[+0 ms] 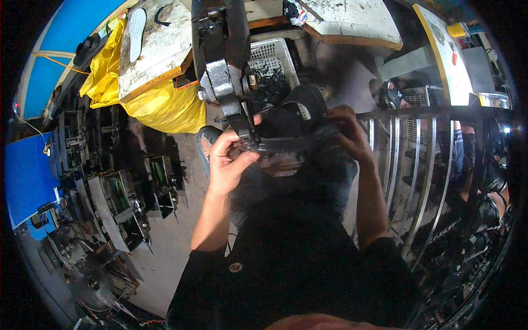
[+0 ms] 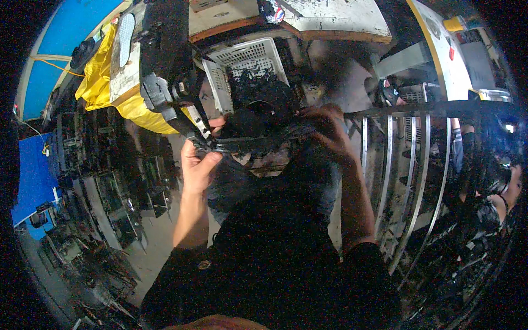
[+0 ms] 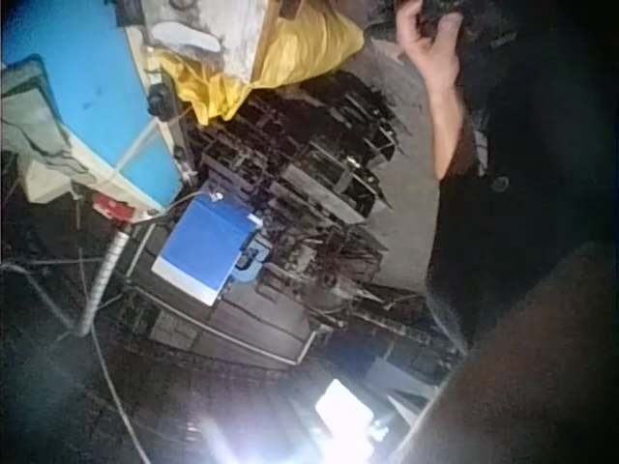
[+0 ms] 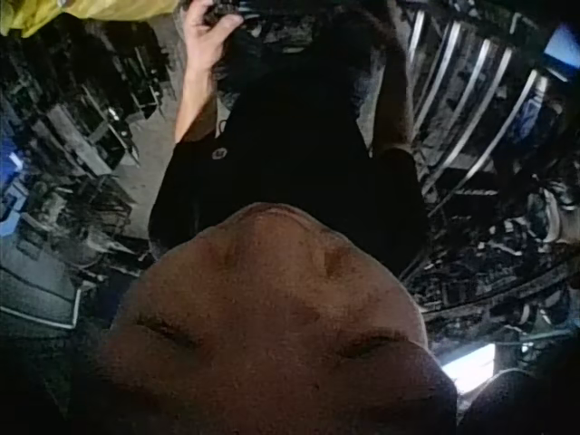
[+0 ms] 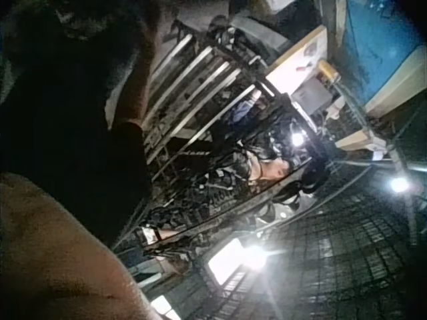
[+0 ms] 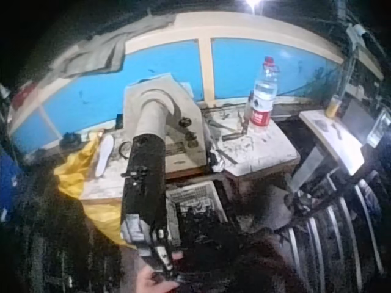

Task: The person operates a sewing machine to stitch the sole of a black shoe. They repeatedly position the shoe under the needle, guide it through the machine, and adjust its orientation to sew different sections of the sole. The person handles the shoe directly with their hands to align it for stitching.

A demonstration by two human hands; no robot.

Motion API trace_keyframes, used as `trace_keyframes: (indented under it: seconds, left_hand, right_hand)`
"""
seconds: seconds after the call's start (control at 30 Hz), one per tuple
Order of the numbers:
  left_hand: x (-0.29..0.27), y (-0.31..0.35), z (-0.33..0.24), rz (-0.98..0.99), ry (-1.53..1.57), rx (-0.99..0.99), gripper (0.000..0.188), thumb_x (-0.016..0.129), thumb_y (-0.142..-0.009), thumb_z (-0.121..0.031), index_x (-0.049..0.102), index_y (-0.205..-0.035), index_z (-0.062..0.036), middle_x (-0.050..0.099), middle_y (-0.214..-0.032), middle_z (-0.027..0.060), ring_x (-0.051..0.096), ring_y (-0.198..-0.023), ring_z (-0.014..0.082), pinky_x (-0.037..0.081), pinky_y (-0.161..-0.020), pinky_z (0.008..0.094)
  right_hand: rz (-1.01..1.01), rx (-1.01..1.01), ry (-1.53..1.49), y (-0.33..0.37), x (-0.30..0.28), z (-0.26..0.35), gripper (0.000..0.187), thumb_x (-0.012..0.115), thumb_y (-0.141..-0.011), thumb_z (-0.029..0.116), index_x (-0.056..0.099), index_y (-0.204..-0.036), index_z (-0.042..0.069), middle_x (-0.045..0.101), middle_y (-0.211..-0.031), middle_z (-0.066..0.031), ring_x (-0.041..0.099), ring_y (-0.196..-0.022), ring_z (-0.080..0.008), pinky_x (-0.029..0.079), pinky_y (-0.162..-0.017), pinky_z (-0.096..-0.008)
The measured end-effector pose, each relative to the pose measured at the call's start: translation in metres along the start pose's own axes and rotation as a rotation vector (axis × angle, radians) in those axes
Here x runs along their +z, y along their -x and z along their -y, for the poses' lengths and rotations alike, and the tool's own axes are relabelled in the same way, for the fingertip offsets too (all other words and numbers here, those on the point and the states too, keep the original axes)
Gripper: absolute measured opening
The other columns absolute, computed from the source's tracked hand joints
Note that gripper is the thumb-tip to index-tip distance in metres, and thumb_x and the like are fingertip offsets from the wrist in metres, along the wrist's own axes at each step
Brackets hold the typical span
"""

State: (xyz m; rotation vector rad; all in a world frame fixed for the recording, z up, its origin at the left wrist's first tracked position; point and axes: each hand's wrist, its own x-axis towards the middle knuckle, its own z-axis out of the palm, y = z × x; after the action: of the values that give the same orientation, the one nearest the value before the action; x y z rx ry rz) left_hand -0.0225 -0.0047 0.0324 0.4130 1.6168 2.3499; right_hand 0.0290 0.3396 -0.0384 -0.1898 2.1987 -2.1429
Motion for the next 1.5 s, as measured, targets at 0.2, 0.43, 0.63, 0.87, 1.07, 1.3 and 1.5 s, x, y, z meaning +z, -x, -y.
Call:
trace_keyframes:
  seconds: [0.2,0.43,0.63,0.87,1.07,1.3,1.5]
  left_hand:
    - [-0.006,0.003,0.015,0.012,0.152,0.004,0.052,0.075,-0.085,-0.001,0.057,-0.134,-0.0036,0.055,-0.145,0.0183,0.055,-0.131,0.0226,0.047,-0.109,0.0391]
    - [0.007,0.002,0.018,-0.021,0.360,-0.027,0.047,0.069,-0.086,0.009,0.058,-0.129,-0.0058,0.053,-0.148,0.0212,0.055,-0.130,0.0238,0.048,-0.107,0.0396]
    - [0.007,0.010,0.031,-0.090,0.650,-0.176,0.044,0.064,-0.091,0.010,0.058,-0.129,-0.0103,0.058,-0.143,0.0157,0.059,-0.127,0.0259,0.050,-0.106,0.0438]
    - [0.003,0.013,0.049,-0.059,0.774,-0.238,0.036,0.066,-0.096,-0.003,0.061,-0.131,-0.0093,0.068,-0.128,0.0097,0.068,-0.110,0.0246,0.056,-0.095,0.0419]
    - [-0.016,0.015,0.060,-0.082,0.795,-0.234,0.043,0.076,-0.092,-0.024,0.063,-0.131,-0.0090,0.071,-0.123,0.0095,0.070,-0.109,0.0251,0.058,-0.091,0.0395]
    - [-0.065,0.020,0.039,-0.235,0.670,-0.189,0.040,0.072,-0.095,-0.019,0.059,-0.132,-0.0118,0.071,-0.124,0.0081,0.071,-0.108,0.0266,0.059,-0.094,0.0453]
    - [-0.091,0.027,-0.002,-0.315,0.468,-0.116,0.047,0.072,-0.096,-0.019,0.054,-0.139,-0.0114,0.068,-0.128,0.0068,0.068,-0.112,0.0226,0.059,-0.092,0.0399]
  right_hand:
    - [0.023,0.006,-0.035,0.000,-0.015,0.014,0.050,0.076,-0.089,0.013,0.054,-0.134,0.004,0.048,-0.140,-0.0137,0.048,-0.134,-0.0268,0.042,-0.110,-0.0384]
    - [-0.104,-0.026,-0.004,0.010,-0.040,0.050,0.060,0.081,-0.082,0.008,0.056,-0.136,0.004,0.056,-0.138,-0.0112,0.054,-0.130,-0.0243,0.046,-0.107,-0.0374]
    - [-0.211,-0.040,0.101,0.010,-0.055,0.099,0.071,0.089,-0.076,0.020,0.055,-0.136,0.003,0.058,-0.134,-0.0125,0.058,-0.125,-0.0244,0.048,-0.104,-0.0385]
    - [-0.134,-0.266,0.253,0.001,-0.040,0.146,0.068,0.090,-0.076,0.028,0.057,-0.130,0.004,0.064,-0.123,-0.0153,0.063,-0.115,-0.0284,0.051,-0.100,-0.0415]
    - [-0.101,-0.264,0.253,0.007,-0.006,0.155,0.060,0.089,-0.066,-0.002,0.061,-0.118,0.005,0.068,-0.117,-0.0169,0.067,-0.109,-0.0284,0.055,-0.094,-0.0388]
    - [-0.047,-0.231,0.077,0.001,0.043,0.136,0.054,0.076,-0.071,-0.009,0.060,-0.122,0.003,0.065,-0.121,-0.0162,0.062,-0.120,-0.0297,0.052,-0.100,-0.0392]
    - [-0.008,-0.208,0.025,-0.007,0.073,0.111,0.052,0.079,-0.081,-0.002,0.057,-0.129,0.000,0.060,-0.129,-0.0153,0.058,-0.126,-0.0310,0.048,-0.107,-0.0407]
